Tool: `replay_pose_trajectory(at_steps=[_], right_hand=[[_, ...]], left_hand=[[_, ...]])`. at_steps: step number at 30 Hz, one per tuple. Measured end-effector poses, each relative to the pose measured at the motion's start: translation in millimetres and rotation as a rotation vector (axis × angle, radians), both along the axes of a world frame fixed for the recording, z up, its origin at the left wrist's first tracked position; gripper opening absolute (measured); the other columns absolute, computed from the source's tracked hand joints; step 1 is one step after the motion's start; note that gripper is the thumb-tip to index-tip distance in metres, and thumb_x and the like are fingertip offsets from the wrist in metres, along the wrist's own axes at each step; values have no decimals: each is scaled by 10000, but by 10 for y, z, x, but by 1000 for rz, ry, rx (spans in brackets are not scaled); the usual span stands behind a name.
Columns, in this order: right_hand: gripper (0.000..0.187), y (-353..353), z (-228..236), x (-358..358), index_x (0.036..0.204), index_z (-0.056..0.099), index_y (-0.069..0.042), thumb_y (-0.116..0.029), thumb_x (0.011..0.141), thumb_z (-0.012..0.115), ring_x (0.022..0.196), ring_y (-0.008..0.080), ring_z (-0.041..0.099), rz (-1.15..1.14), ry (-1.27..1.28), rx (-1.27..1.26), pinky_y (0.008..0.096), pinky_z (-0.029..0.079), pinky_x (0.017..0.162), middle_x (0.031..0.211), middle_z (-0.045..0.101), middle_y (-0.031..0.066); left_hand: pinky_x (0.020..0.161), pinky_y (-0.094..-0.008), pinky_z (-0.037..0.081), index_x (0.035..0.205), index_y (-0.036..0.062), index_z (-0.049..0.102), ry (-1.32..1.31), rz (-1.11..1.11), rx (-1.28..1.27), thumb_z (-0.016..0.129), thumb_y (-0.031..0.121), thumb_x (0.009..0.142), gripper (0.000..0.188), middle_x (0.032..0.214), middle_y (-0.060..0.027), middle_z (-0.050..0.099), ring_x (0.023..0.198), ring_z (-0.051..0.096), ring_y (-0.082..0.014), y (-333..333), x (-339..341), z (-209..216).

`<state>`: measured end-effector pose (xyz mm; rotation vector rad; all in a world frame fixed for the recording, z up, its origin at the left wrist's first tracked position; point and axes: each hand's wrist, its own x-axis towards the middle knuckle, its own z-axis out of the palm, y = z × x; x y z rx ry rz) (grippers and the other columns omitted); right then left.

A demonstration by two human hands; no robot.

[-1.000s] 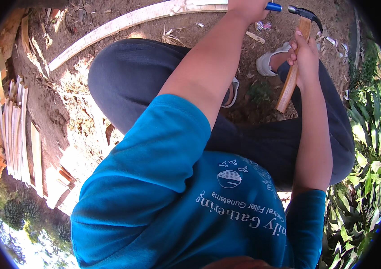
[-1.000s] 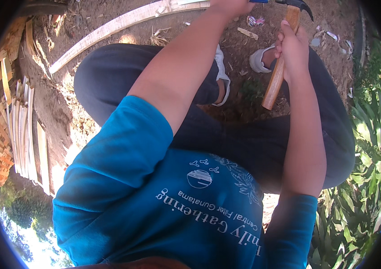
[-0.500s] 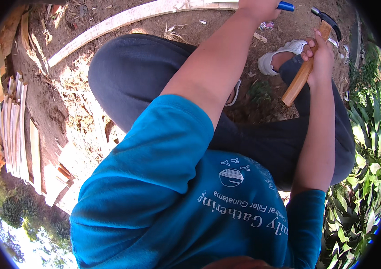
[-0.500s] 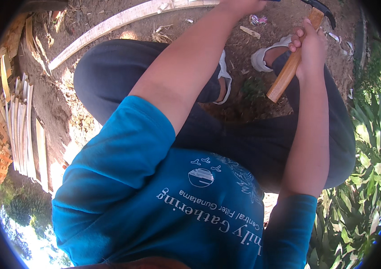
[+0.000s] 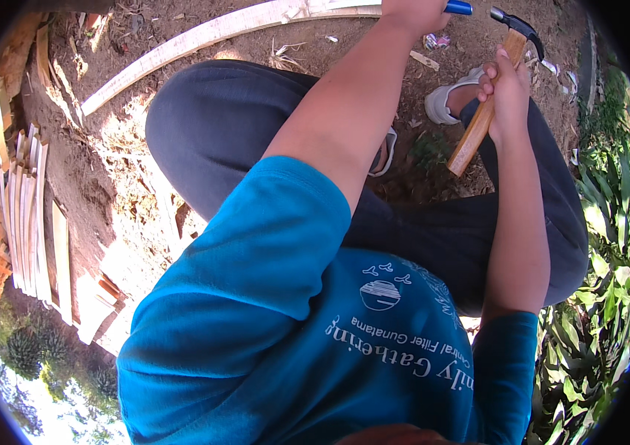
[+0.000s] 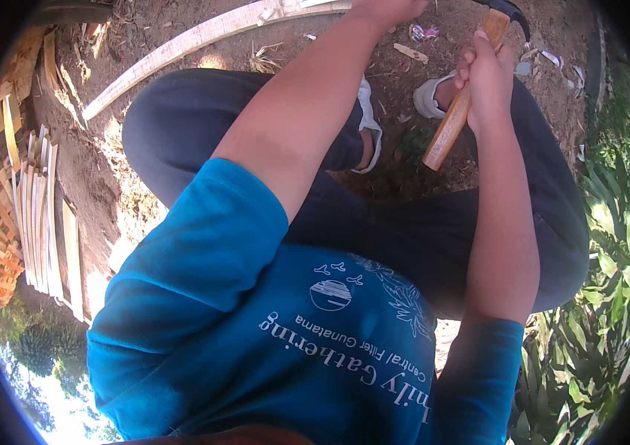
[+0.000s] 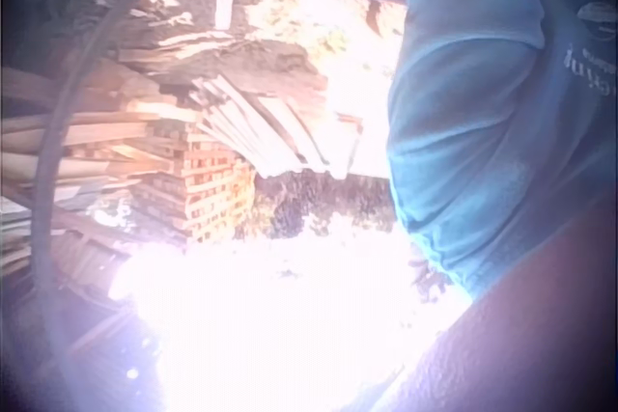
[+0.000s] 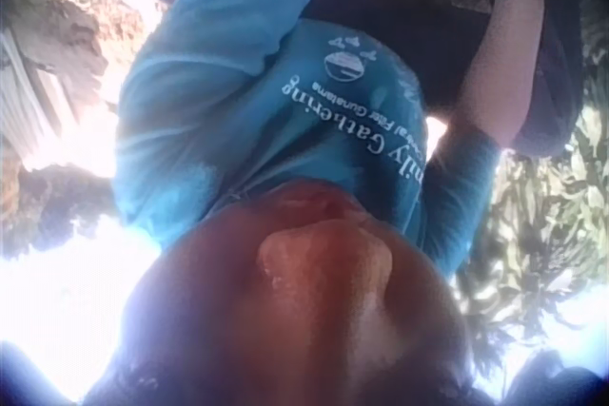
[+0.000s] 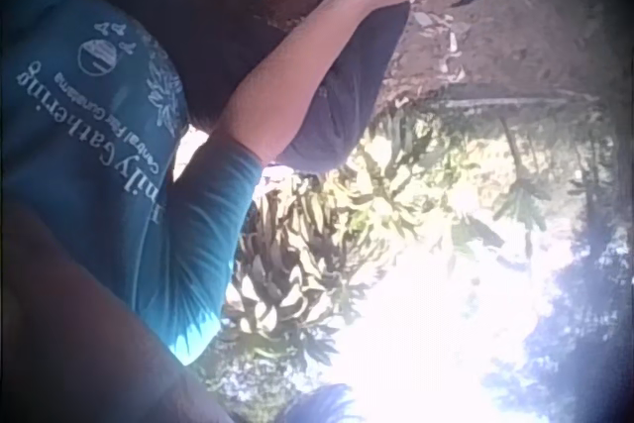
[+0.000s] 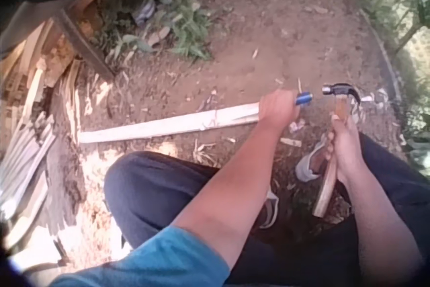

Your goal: The person hammers nails into a curved piece of wood while sitting on the ground.

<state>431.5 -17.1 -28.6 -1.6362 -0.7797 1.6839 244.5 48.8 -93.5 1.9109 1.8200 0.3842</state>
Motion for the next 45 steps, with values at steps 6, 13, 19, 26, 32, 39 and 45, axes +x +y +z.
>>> replay_pose_trajectory(at_steps=[6, 13, 19, 26, 32, 39, 45], right_hand=[[180, -33, -6, -53, 1092, 455, -91, -239, 1060, 553, 571, 56, 449, -48, -14, 27, 240, 389, 485, 763, 484, -19], [188, -5, -35, -10, 1074, 474, -100, -261, 1057, 571, 550, 55, 451, 3, -35, -4, 232, 392, 475, 765, 493, -22], [175, 80, 36, 0, 1090, 468, -101, -236, 1056, 574, 569, 55, 444, -31, 33, 57, 235, 394, 492, 766, 491, -24], [176, 68, 35, 53, 1121, 457, -95, -213, 1055, 569, 571, 62, 445, -190, 40, 100, 244, 399, 490, 777, 496, 0], [251, 21, -31, 15, 1214, 527, -72, -242, 1045, 597, 575, 59, 461, -92, 30, 12, 232, 400, 482, 778, 500, -8], [216, 31, -28, 25, 1143, 468, -78, -239, 1053, 580, 569, 61, 457, -93, 44, 53, 231, 400, 487, 780, 495, -14], [195, 30, -36, -30, 1108, 448, -95, -245, 1061, 564, 559, 54, 446, -66, 39, 57, 232, 402, 491, 761, 488, -21]], left_hand=[[820, -492, 589, 948, 171, 778, 58, -49, -9, 667, 252, 867, 160, 954, -143, 761, 926, 741, -356, -15, -7, -45], [816, -493, 592, 964, 176, 772, 47, -36, -29, 667, 256, 869, 163, 961, -144, 761, 919, 743, -351, -11, -69, -22], [819, -496, 592, 970, 169, 768, 8, -32, -28, 675, 243, 865, 159, 962, -152, 760, 919, 743, -354, 43, 18, 89], [825, -495, 590, 986, 169, 767, -14, -48, -28, 678, 243, 866, 167, 958, -153, 760, 925, 741, -359, 29, 28, 77], [829, -495, 588, 1009, 180, 770, -22, -37, -13, 675, 226, 858, 185, 968, -153, 759, 928, 738, -357, 37, -15, 14], [839, -490, 588, 985, 187, 780, 11, -25, -7, 669, 226, 851, 178, 974, -152, 760, 937, 738, -354, 5, -18, 37], [821, -493, 593, 981, 180, 781, 73, 1, -51, 662, 245, 860, 182, 970, -146, 765, 922, 748, -347, 31, -23, 37]])
